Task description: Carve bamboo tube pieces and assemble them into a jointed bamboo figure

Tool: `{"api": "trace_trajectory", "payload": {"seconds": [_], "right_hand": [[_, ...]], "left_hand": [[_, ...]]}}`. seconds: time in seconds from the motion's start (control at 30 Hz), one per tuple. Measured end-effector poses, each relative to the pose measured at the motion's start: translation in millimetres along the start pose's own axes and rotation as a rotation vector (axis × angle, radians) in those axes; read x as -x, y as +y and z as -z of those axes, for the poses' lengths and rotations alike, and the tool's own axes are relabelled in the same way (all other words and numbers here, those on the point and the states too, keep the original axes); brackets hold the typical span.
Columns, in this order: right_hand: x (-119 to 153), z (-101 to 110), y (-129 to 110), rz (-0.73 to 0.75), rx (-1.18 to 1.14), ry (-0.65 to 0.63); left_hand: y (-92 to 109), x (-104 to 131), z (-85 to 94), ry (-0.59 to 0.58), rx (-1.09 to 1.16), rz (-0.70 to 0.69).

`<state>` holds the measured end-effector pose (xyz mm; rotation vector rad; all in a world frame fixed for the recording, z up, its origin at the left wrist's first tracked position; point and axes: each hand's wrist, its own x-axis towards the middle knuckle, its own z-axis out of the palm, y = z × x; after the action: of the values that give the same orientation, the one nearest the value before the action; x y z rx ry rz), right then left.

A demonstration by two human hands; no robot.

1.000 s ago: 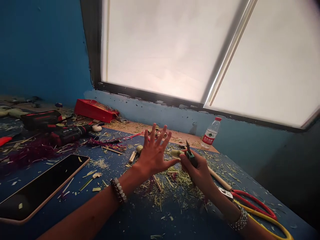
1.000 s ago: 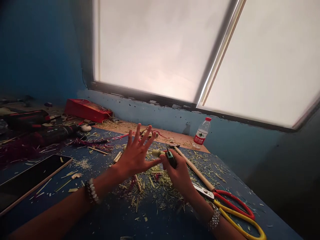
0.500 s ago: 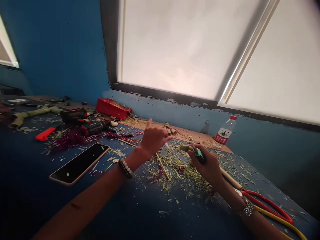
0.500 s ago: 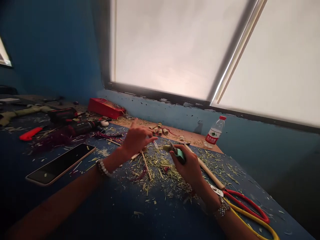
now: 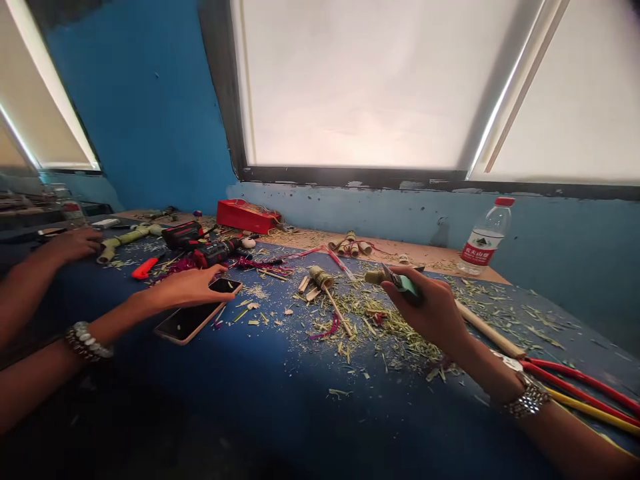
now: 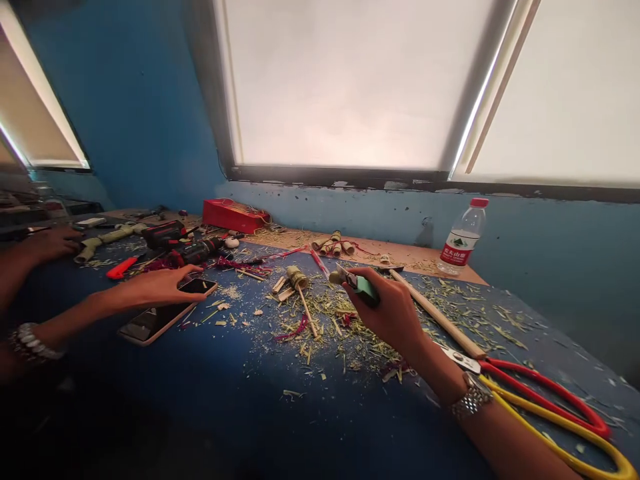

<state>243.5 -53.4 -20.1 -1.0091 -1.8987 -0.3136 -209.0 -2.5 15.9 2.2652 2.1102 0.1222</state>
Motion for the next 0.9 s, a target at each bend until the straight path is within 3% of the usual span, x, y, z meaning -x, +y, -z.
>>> {"api": "trace_trajectory", "payload": {"seconds": [0.07,0.23,0.63,0.9], "right_hand": [[-0.1,0.6,-0.4,0.0,0.005,0.011],[0.0,1.0,0.1,-0.012,0.005,0.024],[0.3,0.6,-0.3,-0.005,-0.042,-0.016],[2.1,-2.3,2.4,0.015,-0.049,-0.039]], "left_hand": [[5.4,4.7,-5.0,-0.038,-0.011,0.036],[16.0,13.3,-7.1,0.0,-0.033,0.062],[13.1,23.9,-2.6,0.008,-0.008,0.054],[8.2,29.6,-9.8,0.027,-0.035,0.058]]}}
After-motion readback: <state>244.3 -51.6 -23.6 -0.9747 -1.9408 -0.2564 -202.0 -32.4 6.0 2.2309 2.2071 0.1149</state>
